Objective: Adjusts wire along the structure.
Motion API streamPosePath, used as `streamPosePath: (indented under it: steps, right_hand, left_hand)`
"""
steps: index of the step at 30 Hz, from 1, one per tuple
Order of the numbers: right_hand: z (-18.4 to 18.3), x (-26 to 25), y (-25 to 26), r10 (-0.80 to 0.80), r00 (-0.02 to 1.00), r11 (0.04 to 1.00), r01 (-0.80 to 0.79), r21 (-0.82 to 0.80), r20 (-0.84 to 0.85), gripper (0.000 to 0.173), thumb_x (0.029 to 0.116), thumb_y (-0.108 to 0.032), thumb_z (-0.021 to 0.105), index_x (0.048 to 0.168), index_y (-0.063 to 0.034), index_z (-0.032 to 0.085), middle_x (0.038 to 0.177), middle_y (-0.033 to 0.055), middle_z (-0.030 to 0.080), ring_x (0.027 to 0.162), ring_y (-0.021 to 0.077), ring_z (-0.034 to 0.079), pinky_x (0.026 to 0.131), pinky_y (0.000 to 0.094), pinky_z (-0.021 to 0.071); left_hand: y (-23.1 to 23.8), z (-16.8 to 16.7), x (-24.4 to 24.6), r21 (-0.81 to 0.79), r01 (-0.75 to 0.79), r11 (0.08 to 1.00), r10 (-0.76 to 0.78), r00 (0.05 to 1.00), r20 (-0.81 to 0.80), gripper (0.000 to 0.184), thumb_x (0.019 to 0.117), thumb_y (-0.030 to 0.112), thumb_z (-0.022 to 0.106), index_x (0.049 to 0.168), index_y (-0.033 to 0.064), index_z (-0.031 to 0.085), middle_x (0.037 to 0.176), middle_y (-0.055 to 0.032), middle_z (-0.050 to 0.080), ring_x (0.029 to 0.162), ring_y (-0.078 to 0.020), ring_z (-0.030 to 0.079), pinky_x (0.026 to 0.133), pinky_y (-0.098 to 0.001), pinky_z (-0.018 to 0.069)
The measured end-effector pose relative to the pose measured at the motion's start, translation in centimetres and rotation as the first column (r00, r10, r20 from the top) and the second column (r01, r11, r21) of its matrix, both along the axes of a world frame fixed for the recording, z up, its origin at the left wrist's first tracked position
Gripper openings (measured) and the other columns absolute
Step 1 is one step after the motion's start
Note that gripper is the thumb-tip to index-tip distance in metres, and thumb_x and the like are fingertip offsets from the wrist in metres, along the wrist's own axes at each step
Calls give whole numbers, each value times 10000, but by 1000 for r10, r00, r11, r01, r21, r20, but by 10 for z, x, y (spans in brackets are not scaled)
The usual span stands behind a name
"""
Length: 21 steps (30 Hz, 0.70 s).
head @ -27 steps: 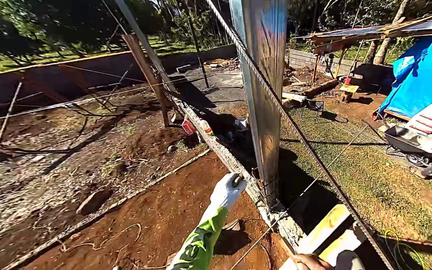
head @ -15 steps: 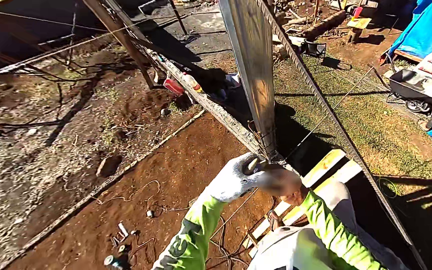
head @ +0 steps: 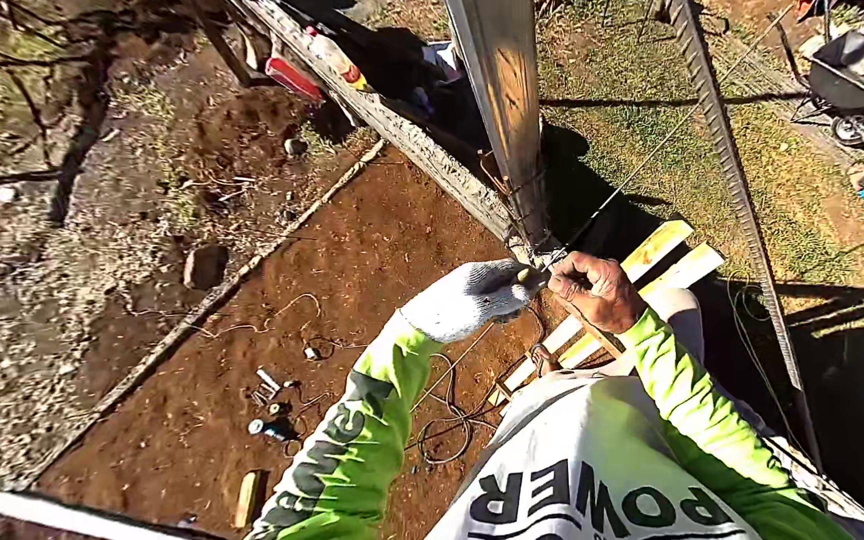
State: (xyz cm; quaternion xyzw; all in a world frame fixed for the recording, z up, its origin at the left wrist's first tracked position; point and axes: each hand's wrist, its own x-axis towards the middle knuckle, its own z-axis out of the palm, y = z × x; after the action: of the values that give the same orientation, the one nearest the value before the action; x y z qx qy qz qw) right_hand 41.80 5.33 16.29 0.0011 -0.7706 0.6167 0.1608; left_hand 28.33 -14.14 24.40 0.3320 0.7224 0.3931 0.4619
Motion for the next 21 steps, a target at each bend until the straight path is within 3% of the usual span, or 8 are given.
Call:
streamPosePath:
  steps: [2, 4, 6, 8, 10, 16, 21]
  right_hand:
    - [3, 0, 0, -30, 999, 996, 32, 81, -24, 72, 954, -70, 658, 960, -10, 698, 806, 40, 690, 668, 76, 643, 607, 259, 577]
    - [2, 4, -2, -61, 998, 997, 60, 53, 14, 79, 969, -82, 639, 971, -19, 686, 803, 43, 679, 647, 85, 636, 576, 261, 568]
    - [-4, 10, -3, -76, 995, 997, 76, 1, 67, 84, 977, -86, 630, 1003, -22, 679, 819, 54, 682, 638, 102, 639, 561, 272, 572]
    - [-11, 14, -5, -74, 993, 996, 78, -36, 93, 102, 972, -60, 624, 1041, -4, 675, 855, 70, 692, 663, 110, 649, 598, 289, 586]
    - [-19, 20, -11, -82, 988, 993, 91, -70, 128, 140, 947, -53, 605, 1066, -7, 663, 834, 76, 680, 626, 119, 626, 555, 297, 560]
    - [-24, 26, -19, -106, 986, 986, 122, -117, 131, 145, 924, -65, 590, 1058, -28, 631, 764, 73, 637, 537, 131, 573, 456, 284, 503]
    - [-26, 27, -18, -139, 988, 981, 146, -132, 61, 90, 957, -98, 623, 1023, -37, 619, 733, 73, 605, 496, 133, 532, 418, 277, 474]
  left_hand:
    - [3, -7, 3, 13, -48, 999, 48, 999, 10, 293, 1030, 267, 568, 1270, 160, 697, 959, -50, 729, 764, -156, 698, 691, -336, 615]
    - [5, -18, 9, 79, -161, 984, 152, 983, 108, 291, 1033, 234, 532, 1250, 100, 672, 889, -88, 690, 666, -168, 655, 598, -326, 589]
    - [7, -32, 17, 159, -325, 932, 276, 923, 268, 316, 1020, 218, 486, 1236, 47, 640, 836, -110, 657, 590, -170, 620, 513, -316, 565]
    - [14, -42, 26, 190, -463, 866, 368, 847, 384, 315, 1002, 221, 458, 1208, 40, 613, 822, -119, 660, 565, -177, 629, 473, -323, 562]
    - [18, -48, 36, 213, -537, 816, 397, 790, 467, 299, 993, 229, 446, 1181, 49, 594, 805, -118, 660, 553, -183, 631, 456, -325, 555]
    - [27, -58, 43, 293, -542, 788, 311, 760, 571, 274, 977, 260, 440, 1140, 88, 580, 833, -100, 656, 533, -163, 606, 436, -293, 524]
    - [32, -56, 44, 309, -512, 801, 303, 793, 529, 269, 956, 243, 498, 1143, 72, 589, 793, -85, 643, 533, -151, 604, 446, -292, 535]
